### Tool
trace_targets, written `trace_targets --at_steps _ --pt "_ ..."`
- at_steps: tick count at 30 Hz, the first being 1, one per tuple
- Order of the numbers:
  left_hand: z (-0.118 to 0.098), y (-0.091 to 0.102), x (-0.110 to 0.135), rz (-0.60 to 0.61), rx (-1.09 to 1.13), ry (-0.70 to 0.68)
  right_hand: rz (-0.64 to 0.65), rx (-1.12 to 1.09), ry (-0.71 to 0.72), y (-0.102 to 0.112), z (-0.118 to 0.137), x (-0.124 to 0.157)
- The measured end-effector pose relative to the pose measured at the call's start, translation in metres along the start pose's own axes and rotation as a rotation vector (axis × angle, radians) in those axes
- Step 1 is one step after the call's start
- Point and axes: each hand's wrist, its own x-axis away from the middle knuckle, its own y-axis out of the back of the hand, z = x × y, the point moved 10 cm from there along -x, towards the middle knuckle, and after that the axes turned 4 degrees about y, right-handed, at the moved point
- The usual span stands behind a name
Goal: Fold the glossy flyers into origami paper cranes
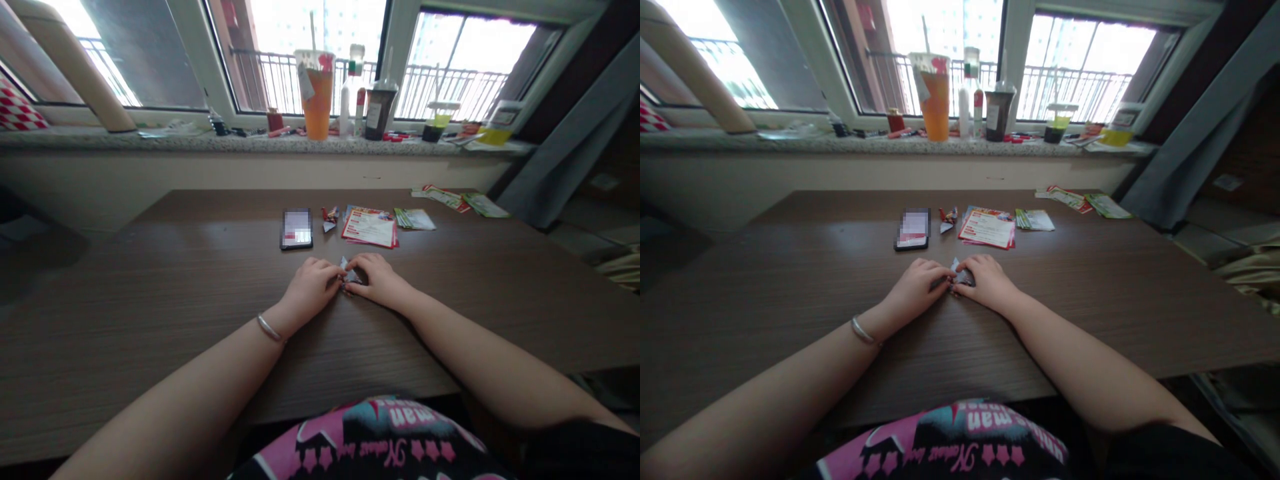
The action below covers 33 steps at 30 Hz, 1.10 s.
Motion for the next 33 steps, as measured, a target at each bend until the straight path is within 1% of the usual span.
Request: trace_targets --at_steps 4,8,12,16,19,24,27,30,33 --pt "-0.004 0.0 0.002 0.016 -0.101 0.009 0.031 0.036 0.015 -0.003 0.0 0.001" --pt "-0.01 0.0 0.002 0.045 -0.156 -0.01 0.072 0.049 -0.003 -0.005 0.0 0.002" --pt "-0.011 -0.002 0.001 0.058 -0.175 -0.028 0.115 0.022 -0.046 -0.009 -0.006 0.002" --pt "-0.012 -0.004 0.0 0.062 -0.183 -0.033 0.165 0.005 -0.037 -0.013 -0.006 0.005" --pt "-0.013 -0.004 0.001 0.044 -0.174 -0.041 0.177 -0.011 -0.032 -0.014 -0.006 0.007" --pt "-0.01 -0.005 0.0 0.015 -0.12 -0.074 0.156 -0.074 -0.001 -0.013 -0.01 0.005" --pt "-0.008 -0.004 -0.002 -0.012 -0.128 -0.065 0.117 -0.058 0.003 -0.011 -0.013 0.003" --pt "-0.016 -0.003 -0.002 -0.022 -0.182 -0.083 0.092 -0.013 -0.023 -0.009 -0.013 0.002" --pt "-0.029 -0.006 0.001 0.014 -0.271 -0.13 0.092 0.014 -0.051 -0.009 -0.012 0.002"
